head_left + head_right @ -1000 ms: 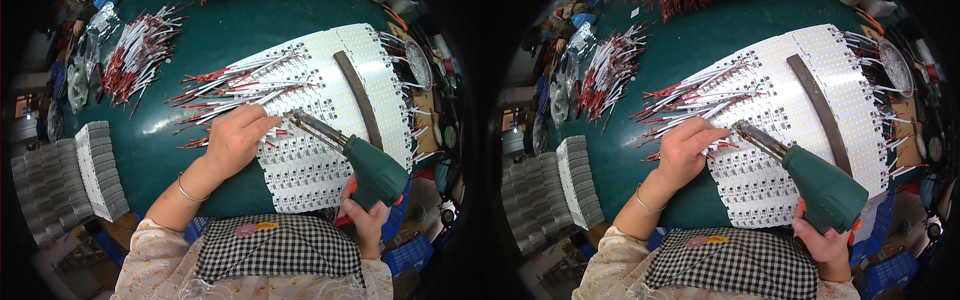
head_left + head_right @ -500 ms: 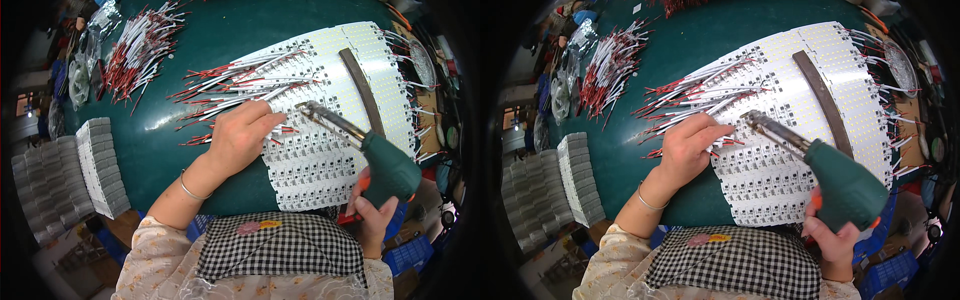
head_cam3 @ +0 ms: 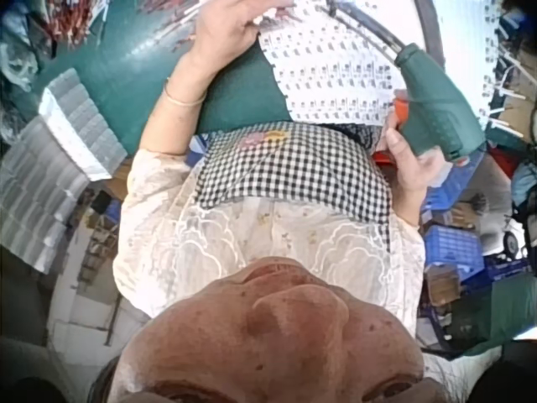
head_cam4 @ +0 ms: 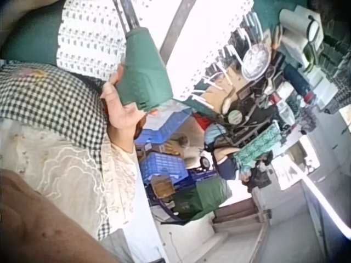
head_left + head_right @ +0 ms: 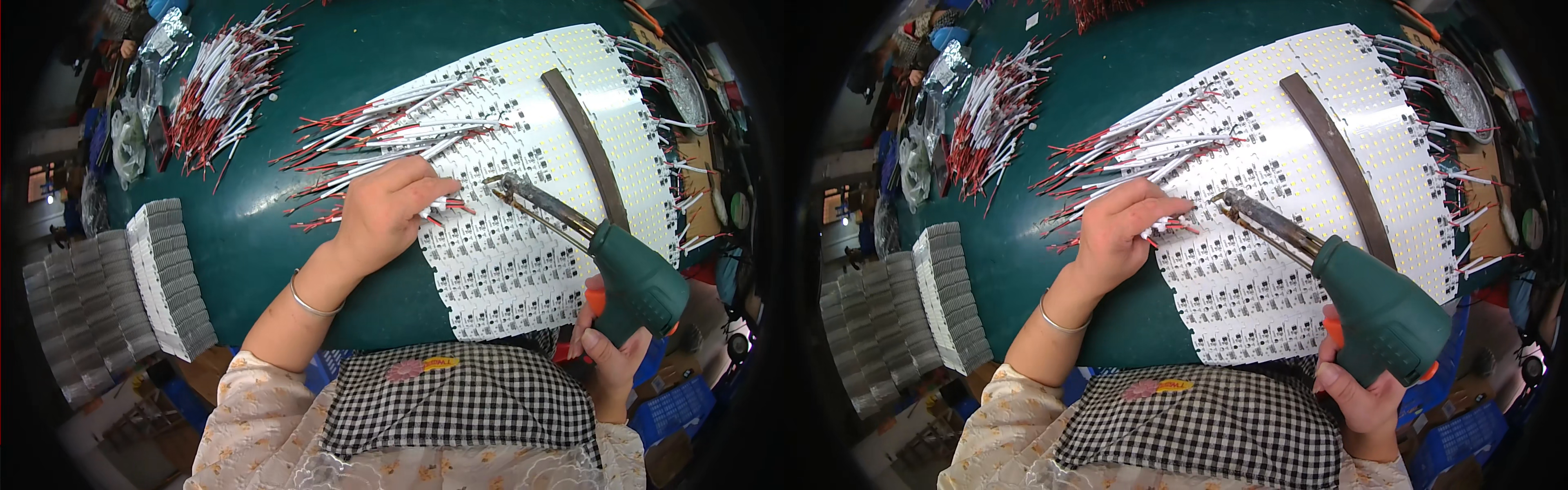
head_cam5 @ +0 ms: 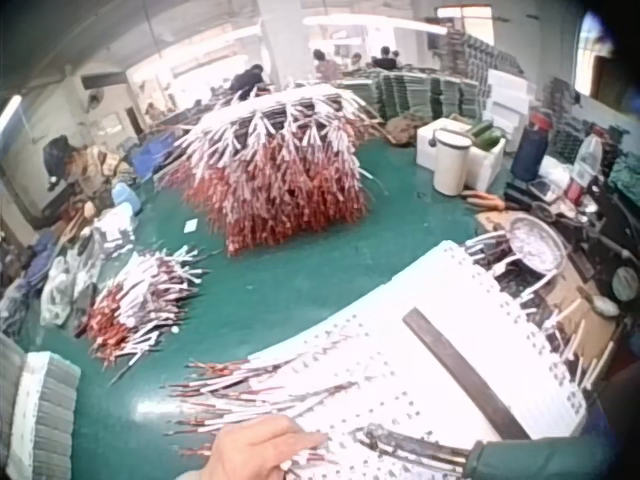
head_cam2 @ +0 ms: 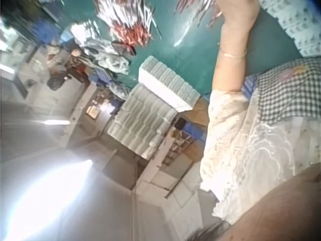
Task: The person solders wires onto an array of LED circuit board components with a soldering iron.
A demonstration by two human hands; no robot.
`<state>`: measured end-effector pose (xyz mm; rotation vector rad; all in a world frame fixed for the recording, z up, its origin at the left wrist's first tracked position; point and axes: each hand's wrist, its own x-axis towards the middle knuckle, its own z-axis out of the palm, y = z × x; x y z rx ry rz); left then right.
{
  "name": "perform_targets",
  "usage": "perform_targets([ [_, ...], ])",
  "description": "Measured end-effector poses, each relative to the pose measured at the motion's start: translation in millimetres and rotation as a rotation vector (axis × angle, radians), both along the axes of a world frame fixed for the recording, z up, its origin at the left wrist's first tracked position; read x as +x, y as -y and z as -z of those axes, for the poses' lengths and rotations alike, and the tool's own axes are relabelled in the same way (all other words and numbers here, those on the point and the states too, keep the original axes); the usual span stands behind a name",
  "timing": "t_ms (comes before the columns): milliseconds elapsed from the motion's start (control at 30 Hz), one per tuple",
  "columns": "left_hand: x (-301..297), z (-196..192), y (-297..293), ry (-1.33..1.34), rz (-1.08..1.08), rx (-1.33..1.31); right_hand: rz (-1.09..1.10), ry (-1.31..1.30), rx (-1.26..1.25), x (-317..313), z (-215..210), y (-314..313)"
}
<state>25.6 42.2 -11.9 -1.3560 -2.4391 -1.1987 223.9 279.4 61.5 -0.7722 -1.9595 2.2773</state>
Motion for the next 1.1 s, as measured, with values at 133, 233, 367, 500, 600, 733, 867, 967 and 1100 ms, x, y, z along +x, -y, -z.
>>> perform_targets([
  [133, -2, 3, 2, 0.021, 0.052, 0.015, -0.118, -0.021, -0.060, 7, 2, -7],
  [233, -2, 4, 0, 0.047, 0.085, 0.022, -0.055, 0.026, -0.007, 2, 0, 1],
  [367, -1, 6, 0, 0.011, 0.085, 0.017, -0.037, 0.056, 0.008, 7, 5, 2],
  [500, 0, 5, 2, -0.062, 0.078, 0.001, -0.138, 0.044, 0.011, 13, 10, -3],
  [600, 0, 6, 0, -0.110, 0.081, 0.019, -0.184, 0.047, 0.046, 15, 10, 0],
  [733, 3, 3, 0, -0.129, 0.071, -0.003, -0.293, -0.035, 0.222, 18, 13, 0],
  [867, 4, 3, 0, -0.149, 0.061, -0.019, -0.264, 0.077, 0.183, 13, 3, 6],
  [967, 5, 3, 0, -0.167, 0.063, -0.036, -0.285, 0.088, 0.253, 12, 2, 7],
  [1100, 5, 3, -1, -0.192, 0.063, -0.033, -0.336, -0.019, 0.338, 16, 9, 1],
])
